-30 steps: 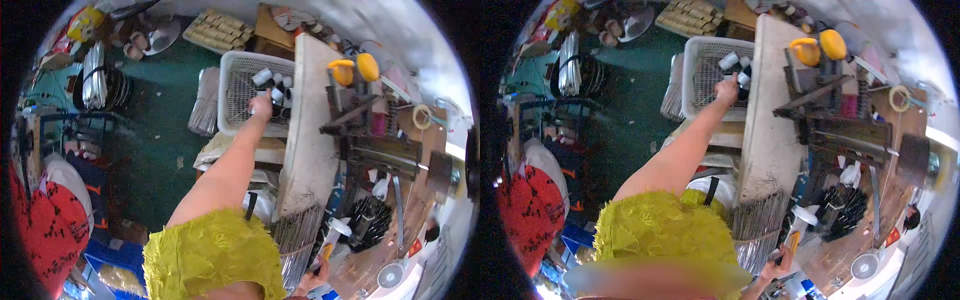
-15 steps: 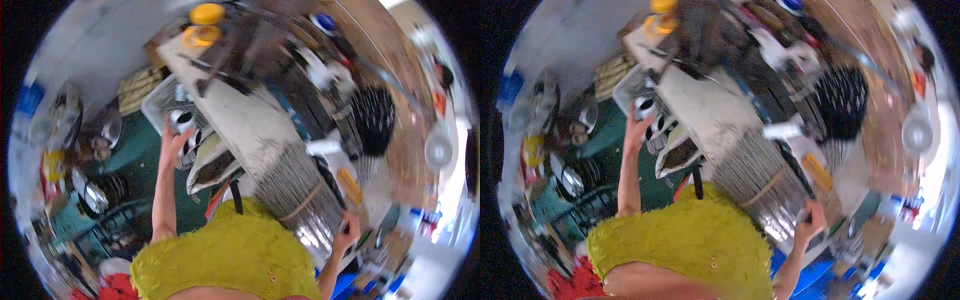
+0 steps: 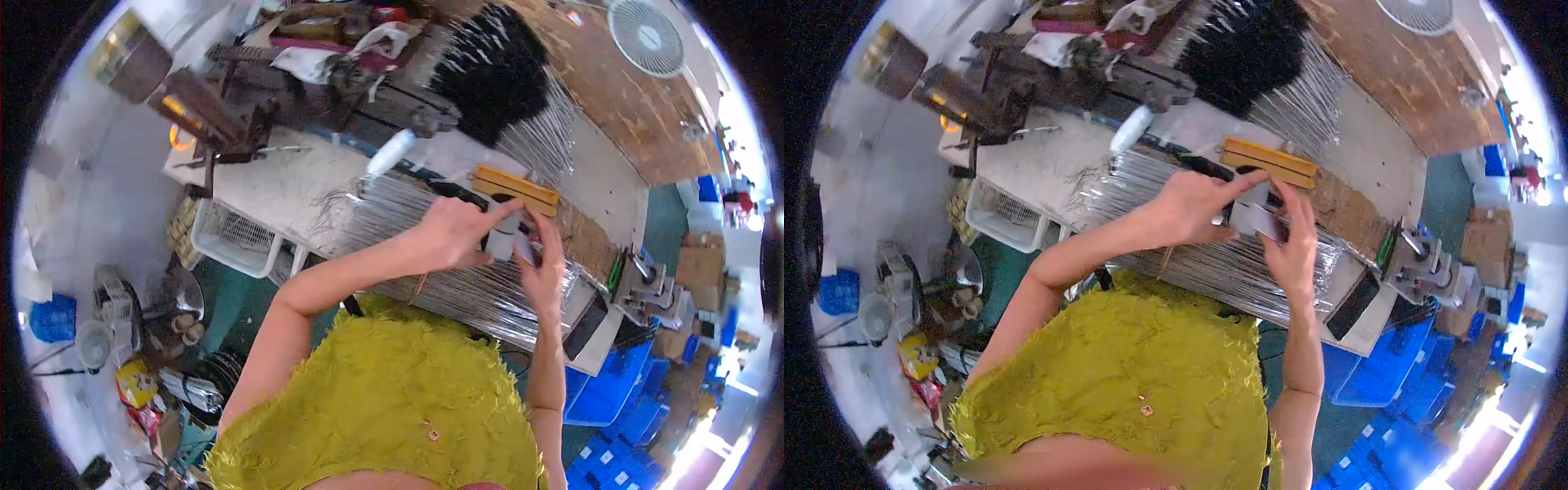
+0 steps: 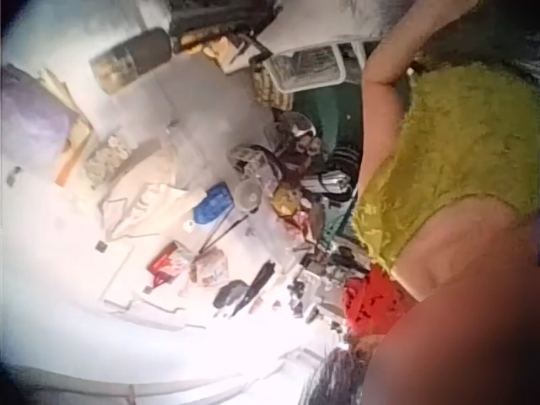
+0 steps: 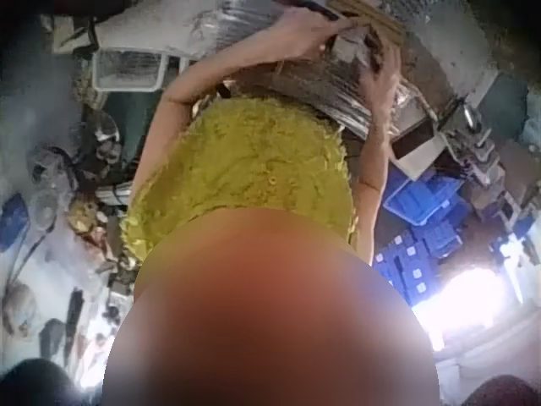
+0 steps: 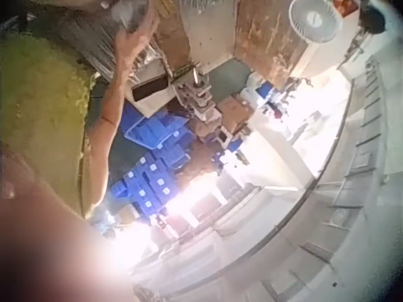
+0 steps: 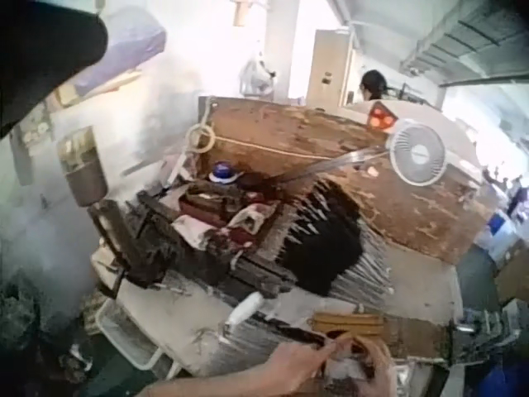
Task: The person assembles industrial brushes by wrapping plastic cores and filaments with white tape using a wrapping machine.
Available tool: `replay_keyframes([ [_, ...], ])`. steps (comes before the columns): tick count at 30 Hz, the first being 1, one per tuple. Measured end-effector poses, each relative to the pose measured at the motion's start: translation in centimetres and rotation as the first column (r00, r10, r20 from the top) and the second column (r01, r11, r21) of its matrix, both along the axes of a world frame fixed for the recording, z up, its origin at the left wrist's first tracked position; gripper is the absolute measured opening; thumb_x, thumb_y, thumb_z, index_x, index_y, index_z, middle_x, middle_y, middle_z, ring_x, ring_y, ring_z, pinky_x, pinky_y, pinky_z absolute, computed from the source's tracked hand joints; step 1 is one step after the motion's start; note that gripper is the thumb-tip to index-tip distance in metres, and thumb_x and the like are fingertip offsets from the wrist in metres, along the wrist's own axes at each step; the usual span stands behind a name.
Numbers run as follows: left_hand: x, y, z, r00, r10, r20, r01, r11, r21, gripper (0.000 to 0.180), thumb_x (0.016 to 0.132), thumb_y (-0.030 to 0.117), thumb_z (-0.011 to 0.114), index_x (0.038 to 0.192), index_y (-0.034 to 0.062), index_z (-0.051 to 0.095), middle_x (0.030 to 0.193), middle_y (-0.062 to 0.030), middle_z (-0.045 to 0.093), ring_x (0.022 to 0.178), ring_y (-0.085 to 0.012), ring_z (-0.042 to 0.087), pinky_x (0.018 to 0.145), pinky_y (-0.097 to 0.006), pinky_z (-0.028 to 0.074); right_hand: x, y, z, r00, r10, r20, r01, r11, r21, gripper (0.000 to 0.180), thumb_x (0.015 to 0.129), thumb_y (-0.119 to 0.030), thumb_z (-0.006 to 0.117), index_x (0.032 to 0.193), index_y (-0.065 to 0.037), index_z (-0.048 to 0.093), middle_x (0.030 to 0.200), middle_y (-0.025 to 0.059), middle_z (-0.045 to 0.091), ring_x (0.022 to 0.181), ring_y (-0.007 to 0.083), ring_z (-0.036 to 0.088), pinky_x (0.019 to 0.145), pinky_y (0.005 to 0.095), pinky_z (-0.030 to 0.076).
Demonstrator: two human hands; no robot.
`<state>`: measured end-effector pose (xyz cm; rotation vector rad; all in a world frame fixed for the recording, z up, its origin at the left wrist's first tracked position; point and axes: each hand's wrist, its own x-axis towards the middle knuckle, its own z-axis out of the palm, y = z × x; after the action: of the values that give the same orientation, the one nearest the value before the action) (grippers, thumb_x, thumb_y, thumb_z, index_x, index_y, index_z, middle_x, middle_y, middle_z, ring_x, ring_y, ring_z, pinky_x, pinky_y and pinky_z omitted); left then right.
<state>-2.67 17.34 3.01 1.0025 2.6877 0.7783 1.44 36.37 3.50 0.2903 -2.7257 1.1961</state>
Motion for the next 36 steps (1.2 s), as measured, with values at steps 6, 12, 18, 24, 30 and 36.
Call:
replay_keyframes([
  [6,-0.7,-2.2,-2.6,0.966,0.04,0.254,-0.145,0.902,0.408,0.068,0.076,0.046,0.066,0.125,0.0017,0.047,0.1,-0.0215,0.062,0.091,-0.0324,0.062,0.077,-0.035,0.048,-0.1,0.4,-2.6,0.996,-0.079,0.045,0.079,0.997,-0.009,0.059,0.061,0.006,0.066,0.116,-0.007,0.051,0.112,0.0135,0.051,0.083,0.0272,0.056,0.072,0.0343,0.048],
  [12,0.8,-3.1,-4.2,0.86,0.261,0.439,-0.494,0.641,0.587,0.034,0.086,0.024,0.059,0.106,-0.0036,0.059,0.094,-0.0139,0.064,0.083,-0.0171,0.062,0.073,-0.027,0.046,0.0,0.7,-2.5,0.987,-0.16,-0.032,0.156,0.984,-0.087,0.047,0.065,0.004,0.065,0.111,-0.003,0.055,0.107,0.0116,0.054,0.076,0.0223,0.054,0.067,0.0314,0.046],
  [18,1.5,-2.9,-4.0,0.692,0.401,0.601,-0.722,0.418,0.552,0.046,0.097,0.034,0.037,0.1,-0.0065,0.058,0.085,-0.0089,0.063,0.08,-0.0139,0.059,0.071,-0.025,0.047,-0.1,-1.8,-0.3,0.988,-0.121,-0.091,0.101,0.974,-0.202,0.032,0.072,-0.001,0.065,0.103,-0.002,0.059,0.101,0.0108,0.057,0.072,0.0178,0.053,0.062,0.0273,0.045],
  [24,3.1,-2.5,1.2,0.675,0.186,0.714,-0.734,0.268,0.624,0.052,0.099,0.04,0.022,0.099,-0.0026,0.053,0.089,-0.0083,0.056,0.08,-0.0117,0.054,0.066,-0.024,0.047,0.6,-5.0,1.6,0.955,0.296,-0.01,-0.287,0.914,-0.289,0.065,0.061,-0.008,0.079,0.12,-0.004,0.05,0.116,0.0136,0.049,0.09,0.0236,0.054,0.073,0.0305,0.048],
  [30,3.3,-2.3,1.1,0.815,0.216,0.537,-0.576,0.396,0.715,0.046,0.099,0.035,0.021,0.108,-0.0015,0.048,0.101,-0.0093,0.053,0.092,-0.0149,0.05,0.086,-0.029,0.039,0.6,-6.0,0.5,0.941,0.329,-0.084,-0.339,0.899,-0.276,0.07,0.062,-0.01,0.08,0.124,-0.004,0.047,0.116,0.0145,0.049,0.099,0.0276,0.054,0.079,0.0338,0.049],
  [36,3.6,-4.1,1.7,0.845,-0.055,0.531,-0.462,0.423,0.779,0.039,0.094,0.021,0.046,0.125,-0.0002,0.039,0.113,-0.0099,0.049,0.104,-0.0182,0.049,0.095,-0.031,0.037,0.8,-5.3,0.5,0.962,0.264,-0.072,-0.273,0.903,-0.332,0.063,0.062,-0.009,0.08,0.118,-0.003,0.052,0.111,0.0134,0.054,0.092,0.0245,0.058,0.075,0.0321,0.049],
])
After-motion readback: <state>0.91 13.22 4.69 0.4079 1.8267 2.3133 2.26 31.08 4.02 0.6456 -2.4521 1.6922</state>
